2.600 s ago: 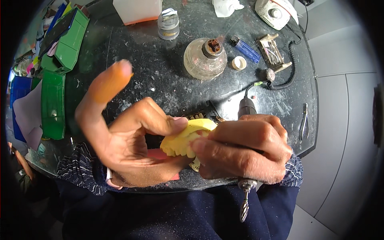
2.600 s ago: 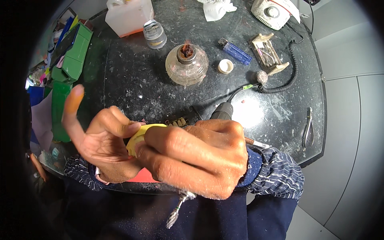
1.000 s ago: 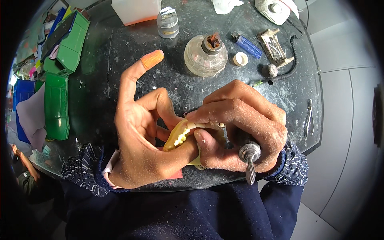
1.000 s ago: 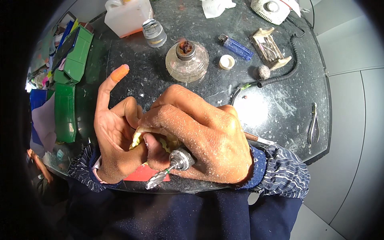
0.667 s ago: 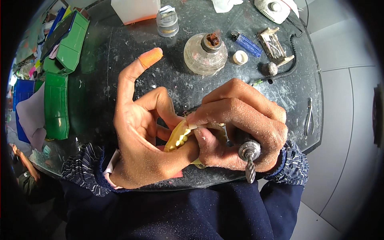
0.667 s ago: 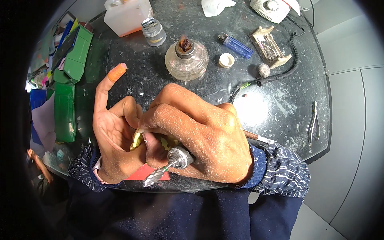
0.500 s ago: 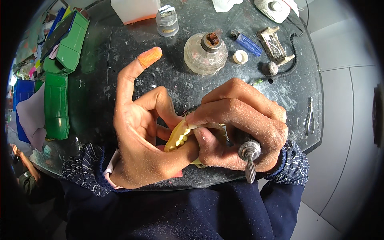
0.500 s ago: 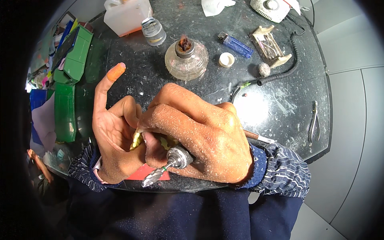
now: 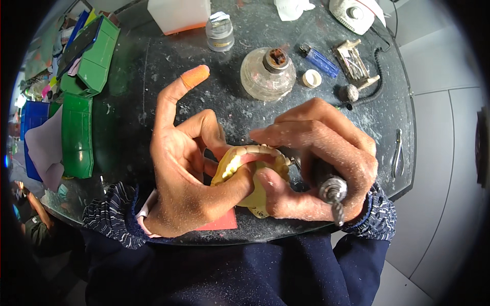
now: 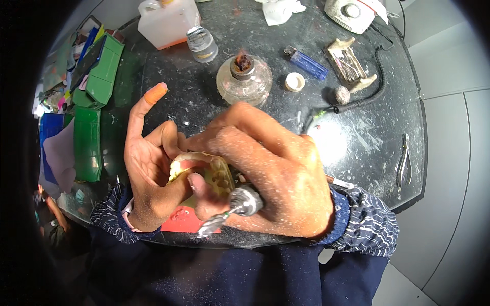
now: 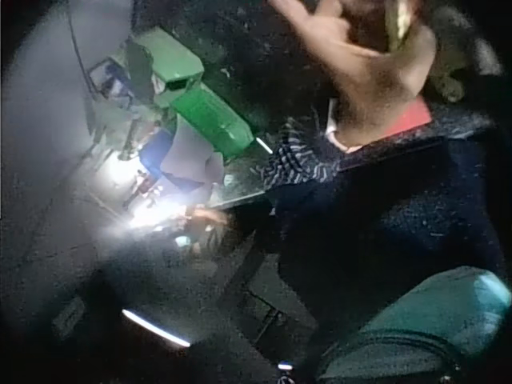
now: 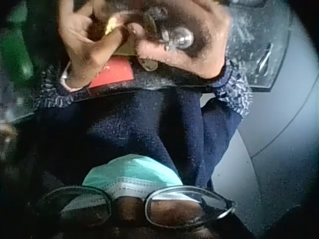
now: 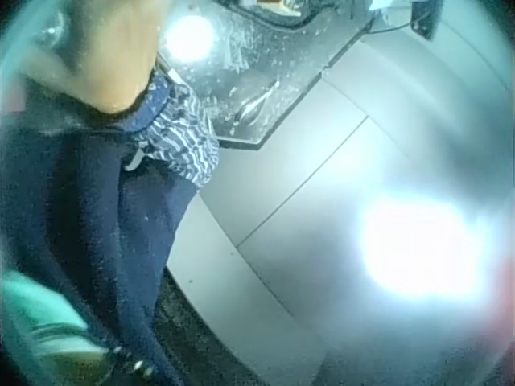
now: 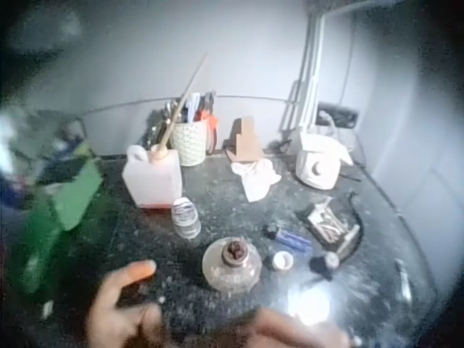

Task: The person uses a rotary tool to sand and shape individual prosthetic teeth and a dental model, periodically checking the fit by placing the teeth into the model.

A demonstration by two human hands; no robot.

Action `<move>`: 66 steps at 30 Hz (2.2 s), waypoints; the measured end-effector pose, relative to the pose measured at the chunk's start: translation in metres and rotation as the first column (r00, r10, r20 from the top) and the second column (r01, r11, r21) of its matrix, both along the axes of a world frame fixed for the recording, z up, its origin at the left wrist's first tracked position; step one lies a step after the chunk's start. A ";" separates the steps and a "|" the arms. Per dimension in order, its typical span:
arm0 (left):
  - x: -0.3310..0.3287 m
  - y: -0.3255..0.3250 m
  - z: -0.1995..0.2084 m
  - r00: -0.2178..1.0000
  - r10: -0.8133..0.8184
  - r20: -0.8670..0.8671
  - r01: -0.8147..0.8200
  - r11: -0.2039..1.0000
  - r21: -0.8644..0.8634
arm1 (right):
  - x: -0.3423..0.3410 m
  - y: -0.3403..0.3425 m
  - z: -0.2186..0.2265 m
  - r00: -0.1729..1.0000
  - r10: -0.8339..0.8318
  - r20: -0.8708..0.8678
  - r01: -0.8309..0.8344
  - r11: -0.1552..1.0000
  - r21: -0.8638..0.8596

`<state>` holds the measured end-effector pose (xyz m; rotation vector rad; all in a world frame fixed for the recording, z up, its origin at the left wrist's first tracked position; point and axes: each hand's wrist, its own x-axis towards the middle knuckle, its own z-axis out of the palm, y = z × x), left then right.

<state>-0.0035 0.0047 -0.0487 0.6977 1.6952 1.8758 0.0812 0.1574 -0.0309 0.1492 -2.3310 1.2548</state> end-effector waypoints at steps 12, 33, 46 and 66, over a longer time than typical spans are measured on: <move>-0.009 -0.001 -0.003 0.997 0.064 -0.032 -0.060 0.992 0.110 | 0.004 0.003 0.010 0.987 -0.013 0.162 0.013 1.000 0.000; -0.003 -0.001 -0.011 0.969 0.061 -0.239 0.015 0.952 0.304 | 0.001 -0.001 0.006 0.997 0.005 -0.072 -0.004 1.000 0.022; -0.033 -0.009 -0.017 0.513 0.075 -0.855 0.310 0.913 0.266 | 0.000 -0.013 -0.001 0.939 -0.035 -0.342 0.045 0.999 0.023; -0.018 -0.002 -0.024 0.628 0.255 -0.735 0.140 0.892 0.429 | 0.013 -0.013 0.002 0.972 0.010 -0.233 -0.003 0.999 0.033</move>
